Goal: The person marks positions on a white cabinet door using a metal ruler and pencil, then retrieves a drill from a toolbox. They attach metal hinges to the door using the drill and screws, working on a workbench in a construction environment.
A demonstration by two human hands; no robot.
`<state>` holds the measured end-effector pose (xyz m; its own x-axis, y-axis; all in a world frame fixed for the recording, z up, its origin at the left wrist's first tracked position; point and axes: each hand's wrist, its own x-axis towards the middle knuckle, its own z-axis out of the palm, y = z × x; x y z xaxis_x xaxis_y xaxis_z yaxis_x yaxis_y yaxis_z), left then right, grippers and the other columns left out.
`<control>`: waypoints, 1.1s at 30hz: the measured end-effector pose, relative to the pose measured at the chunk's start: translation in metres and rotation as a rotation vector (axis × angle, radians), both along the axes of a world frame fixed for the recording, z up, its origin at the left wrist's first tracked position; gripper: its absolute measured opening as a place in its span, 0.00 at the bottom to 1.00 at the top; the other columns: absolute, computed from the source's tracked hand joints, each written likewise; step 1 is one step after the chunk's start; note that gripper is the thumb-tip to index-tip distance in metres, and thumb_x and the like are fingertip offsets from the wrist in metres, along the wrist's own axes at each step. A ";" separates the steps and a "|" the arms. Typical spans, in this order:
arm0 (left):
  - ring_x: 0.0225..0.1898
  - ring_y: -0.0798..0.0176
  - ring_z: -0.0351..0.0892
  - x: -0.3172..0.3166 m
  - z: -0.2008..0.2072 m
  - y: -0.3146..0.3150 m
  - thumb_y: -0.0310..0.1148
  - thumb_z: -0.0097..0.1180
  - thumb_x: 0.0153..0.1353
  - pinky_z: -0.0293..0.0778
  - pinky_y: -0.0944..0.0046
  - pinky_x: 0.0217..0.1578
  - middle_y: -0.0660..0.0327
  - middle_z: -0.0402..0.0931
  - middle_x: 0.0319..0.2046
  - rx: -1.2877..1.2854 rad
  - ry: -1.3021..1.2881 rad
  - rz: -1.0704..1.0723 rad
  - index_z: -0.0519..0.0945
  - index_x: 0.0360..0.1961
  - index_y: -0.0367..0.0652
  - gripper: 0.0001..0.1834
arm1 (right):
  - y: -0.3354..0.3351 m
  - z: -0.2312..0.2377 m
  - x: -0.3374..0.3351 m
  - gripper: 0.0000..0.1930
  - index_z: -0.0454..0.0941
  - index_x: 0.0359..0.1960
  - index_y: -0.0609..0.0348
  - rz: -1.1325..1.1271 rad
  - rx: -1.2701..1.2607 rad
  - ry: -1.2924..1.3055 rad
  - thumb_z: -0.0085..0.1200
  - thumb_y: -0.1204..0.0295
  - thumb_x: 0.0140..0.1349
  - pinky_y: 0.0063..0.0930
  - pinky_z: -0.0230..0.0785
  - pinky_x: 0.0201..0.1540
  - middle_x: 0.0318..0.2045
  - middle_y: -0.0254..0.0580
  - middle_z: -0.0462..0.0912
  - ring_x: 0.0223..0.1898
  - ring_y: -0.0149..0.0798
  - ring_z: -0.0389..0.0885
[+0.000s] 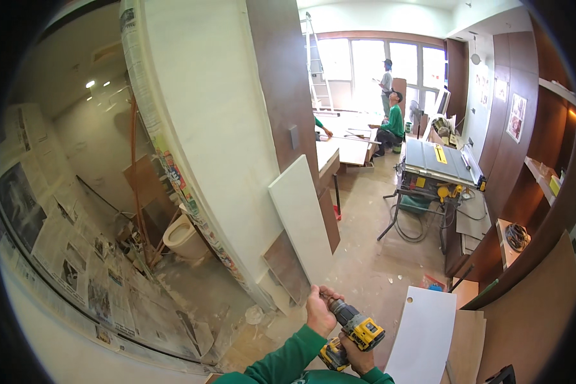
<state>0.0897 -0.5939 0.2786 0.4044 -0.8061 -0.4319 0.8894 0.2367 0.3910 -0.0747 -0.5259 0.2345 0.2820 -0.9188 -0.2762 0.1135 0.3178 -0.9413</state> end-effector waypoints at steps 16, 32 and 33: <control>0.41 0.51 0.81 0.007 -0.010 0.004 0.41 0.37 0.83 0.80 0.45 0.47 0.51 0.82 0.45 -0.017 -0.046 -0.025 0.69 0.51 0.42 0.14 | -0.008 -0.001 0.006 0.14 0.80 0.48 0.60 0.091 -0.013 0.000 0.67 0.68 0.65 0.30 0.79 0.38 0.35 0.36 0.84 0.33 0.31 0.85; 0.32 0.59 0.85 -0.021 0.008 0.029 0.46 0.42 0.80 0.86 0.56 0.34 0.55 0.83 0.37 0.115 -0.010 -0.098 0.74 0.38 0.45 0.18 | -0.012 -0.080 -0.040 0.17 0.83 0.42 0.55 0.232 -0.331 0.455 0.62 0.54 0.70 0.31 0.76 0.34 0.31 0.33 0.83 0.31 0.33 0.81; 0.31 0.60 0.85 -0.020 0.011 0.035 0.47 0.42 0.80 0.85 0.57 0.33 0.57 0.83 0.35 0.111 -0.035 -0.095 0.74 0.38 0.45 0.18 | -0.013 -0.078 -0.039 0.17 0.83 0.42 0.55 0.236 -0.338 0.458 0.62 0.54 0.70 0.32 0.76 0.35 0.31 0.34 0.83 0.31 0.34 0.81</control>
